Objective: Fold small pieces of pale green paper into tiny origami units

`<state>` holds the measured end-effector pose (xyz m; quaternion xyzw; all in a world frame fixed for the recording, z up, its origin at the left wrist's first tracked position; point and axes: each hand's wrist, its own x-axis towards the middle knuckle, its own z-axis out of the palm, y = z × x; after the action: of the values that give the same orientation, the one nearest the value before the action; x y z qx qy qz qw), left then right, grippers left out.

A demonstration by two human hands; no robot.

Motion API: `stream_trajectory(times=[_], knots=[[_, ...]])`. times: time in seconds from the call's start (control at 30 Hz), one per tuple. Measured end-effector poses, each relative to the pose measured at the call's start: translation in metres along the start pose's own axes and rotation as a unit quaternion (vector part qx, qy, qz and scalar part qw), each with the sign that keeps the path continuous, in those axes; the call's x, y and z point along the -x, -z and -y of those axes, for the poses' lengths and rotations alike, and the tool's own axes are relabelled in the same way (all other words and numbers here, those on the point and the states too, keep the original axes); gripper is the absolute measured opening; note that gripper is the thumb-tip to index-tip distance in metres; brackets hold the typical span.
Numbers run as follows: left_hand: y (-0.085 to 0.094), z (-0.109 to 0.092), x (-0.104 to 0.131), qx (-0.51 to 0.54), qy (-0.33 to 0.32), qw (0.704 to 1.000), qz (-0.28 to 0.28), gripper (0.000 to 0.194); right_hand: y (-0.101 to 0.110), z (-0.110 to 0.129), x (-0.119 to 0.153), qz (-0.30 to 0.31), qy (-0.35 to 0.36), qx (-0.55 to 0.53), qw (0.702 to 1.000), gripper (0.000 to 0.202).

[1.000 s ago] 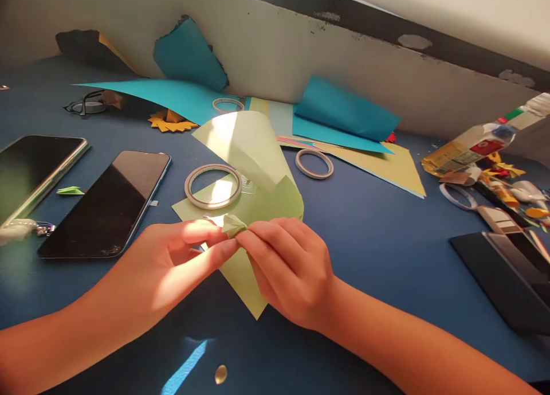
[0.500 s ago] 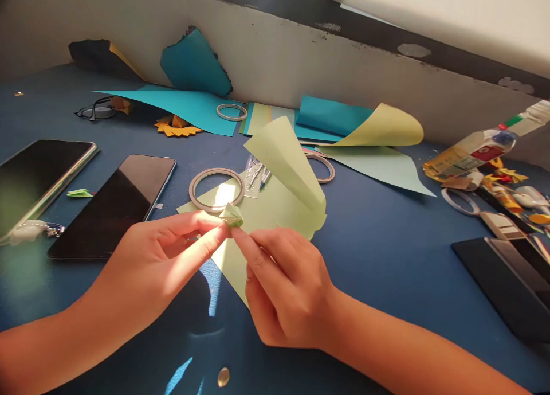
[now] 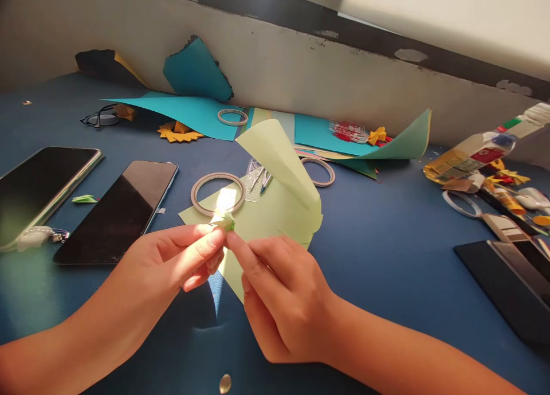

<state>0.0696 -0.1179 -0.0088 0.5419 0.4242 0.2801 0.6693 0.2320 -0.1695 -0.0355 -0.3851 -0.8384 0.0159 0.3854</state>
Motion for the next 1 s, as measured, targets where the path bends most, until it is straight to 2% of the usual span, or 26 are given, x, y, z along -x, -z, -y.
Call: stream_trajectory(times=[0.2,0.4,0.67,0.83,1.0], knots=[[-0.001,0.001,0.002,0.038,-0.020,0.999,-0.010,0.018,0.004,0.001,-0.002,0.024,-0.023,-0.081,0.996,0.061],[-0.002,0.001,0.006,0.024,-0.080,0.996,0.013,0.019,0.008,0.002,-0.003,0.041,-0.047,-0.215,0.975,0.061],[0.000,0.001,0.007,-0.025,-0.114,0.993,-0.001,0.021,0.006,0.001,-0.001,0.038,-0.043,-0.245,0.968,0.063],[0.000,-0.001,0.009,-0.005,-0.107,0.994,-0.006,0.016,0.010,0.005,-0.006,0.035,-0.085,-0.305,0.948,0.055],[-0.002,-0.002,0.010,-0.065,-0.113,0.991,-0.037,0.013,0.016,0.010,-0.006,0.022,-0.156,-0.327,0.932,0.042]])
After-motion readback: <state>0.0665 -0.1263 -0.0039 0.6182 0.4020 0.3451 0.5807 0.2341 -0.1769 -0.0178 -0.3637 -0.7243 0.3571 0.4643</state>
